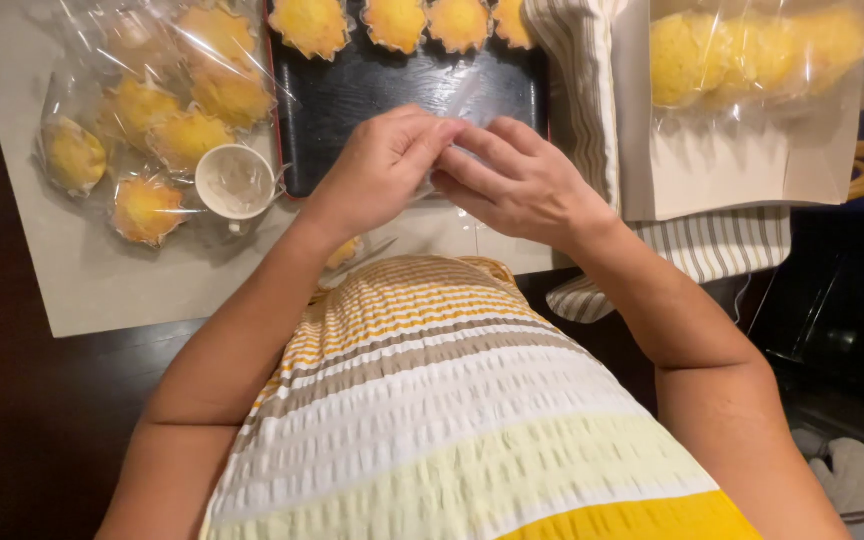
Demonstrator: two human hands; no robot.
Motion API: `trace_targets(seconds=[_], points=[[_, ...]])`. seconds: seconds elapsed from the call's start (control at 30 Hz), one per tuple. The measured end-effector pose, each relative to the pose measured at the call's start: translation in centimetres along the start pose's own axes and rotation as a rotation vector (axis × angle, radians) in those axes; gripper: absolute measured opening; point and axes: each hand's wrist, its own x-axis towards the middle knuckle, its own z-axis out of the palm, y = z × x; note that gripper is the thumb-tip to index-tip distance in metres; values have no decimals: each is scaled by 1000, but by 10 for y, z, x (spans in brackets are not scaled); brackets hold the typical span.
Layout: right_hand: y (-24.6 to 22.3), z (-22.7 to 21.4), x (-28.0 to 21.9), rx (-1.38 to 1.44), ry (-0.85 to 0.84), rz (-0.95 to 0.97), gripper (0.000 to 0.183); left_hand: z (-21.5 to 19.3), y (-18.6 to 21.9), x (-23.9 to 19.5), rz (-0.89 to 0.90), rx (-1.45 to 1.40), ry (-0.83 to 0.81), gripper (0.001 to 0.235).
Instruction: The person individually wraps baked goods in plastic film by hand and seals the film by pressing the edges together.
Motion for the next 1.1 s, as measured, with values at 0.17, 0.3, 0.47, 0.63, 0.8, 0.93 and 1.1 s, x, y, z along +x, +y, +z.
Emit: trace_targets(seconds=[0.17,0.3,0.47,0.63,0.8,0.93,1.1], points=[[-12,29,-20,-15,-273,69,15,3,18,-1,74,346,185,17],[-24,34,0,-73,-257,105,24,19,11,-1,341,635,279,13],[-47,43,10,184,-205,436,63,49,0,-4,507,775,83,8],[-52,81,4,396,-283,509,62,32,1,1,375,615,-143,22],[-36,62,0,577,-695,288,69,-44,-19,-6,274,678,-204,39],[-31,48,11,893,-253,192,67,-59,-32,-24,147,420,-293,38],[-26,48,15,808,-282,195,66,-64,-47,-42,145,97,-109,19]])
